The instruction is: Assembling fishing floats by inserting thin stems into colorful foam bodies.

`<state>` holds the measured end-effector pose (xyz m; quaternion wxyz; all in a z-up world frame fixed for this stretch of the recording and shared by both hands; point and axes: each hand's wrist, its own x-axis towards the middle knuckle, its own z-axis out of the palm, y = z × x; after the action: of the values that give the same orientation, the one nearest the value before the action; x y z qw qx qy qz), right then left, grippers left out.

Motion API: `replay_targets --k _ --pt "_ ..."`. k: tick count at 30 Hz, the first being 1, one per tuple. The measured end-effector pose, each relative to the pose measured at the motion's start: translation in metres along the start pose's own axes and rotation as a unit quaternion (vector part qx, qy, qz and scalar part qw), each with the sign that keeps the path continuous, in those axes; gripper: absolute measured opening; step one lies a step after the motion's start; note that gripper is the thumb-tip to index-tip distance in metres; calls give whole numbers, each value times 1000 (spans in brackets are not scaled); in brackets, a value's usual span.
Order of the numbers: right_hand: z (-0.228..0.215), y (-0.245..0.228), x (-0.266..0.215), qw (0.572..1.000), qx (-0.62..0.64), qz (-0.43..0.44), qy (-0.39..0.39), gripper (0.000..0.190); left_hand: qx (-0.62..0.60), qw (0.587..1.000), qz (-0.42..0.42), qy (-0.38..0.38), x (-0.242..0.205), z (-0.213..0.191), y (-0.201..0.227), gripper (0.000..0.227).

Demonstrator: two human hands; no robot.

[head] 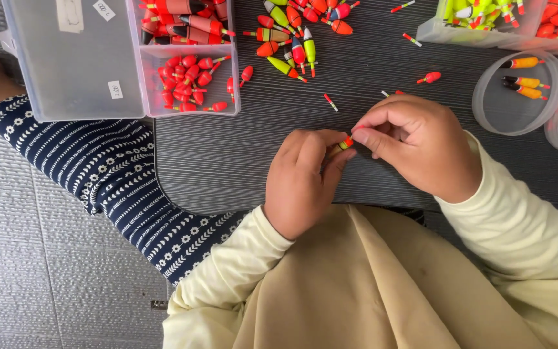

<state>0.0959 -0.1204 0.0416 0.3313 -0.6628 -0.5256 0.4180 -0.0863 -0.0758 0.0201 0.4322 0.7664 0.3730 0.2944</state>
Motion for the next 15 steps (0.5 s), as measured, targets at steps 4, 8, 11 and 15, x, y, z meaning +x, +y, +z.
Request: replay_targets --k 4,8,11,15 --pt "-10 4 -6 998 20 -13 55 6 7 1000 9 9 1 2 0 21" --pt "-24 14 -4 998 -32 -34 35 14 -10 1000 14 3 2 0 2 20" --pt "-26 16 -8 997 -48 -19 53 23 -15 1000 21 5 3 -1 2 24" --pt "-27 27 -14 994 65 11 82 37 -9 1000 23 4 3 -1 3 26"
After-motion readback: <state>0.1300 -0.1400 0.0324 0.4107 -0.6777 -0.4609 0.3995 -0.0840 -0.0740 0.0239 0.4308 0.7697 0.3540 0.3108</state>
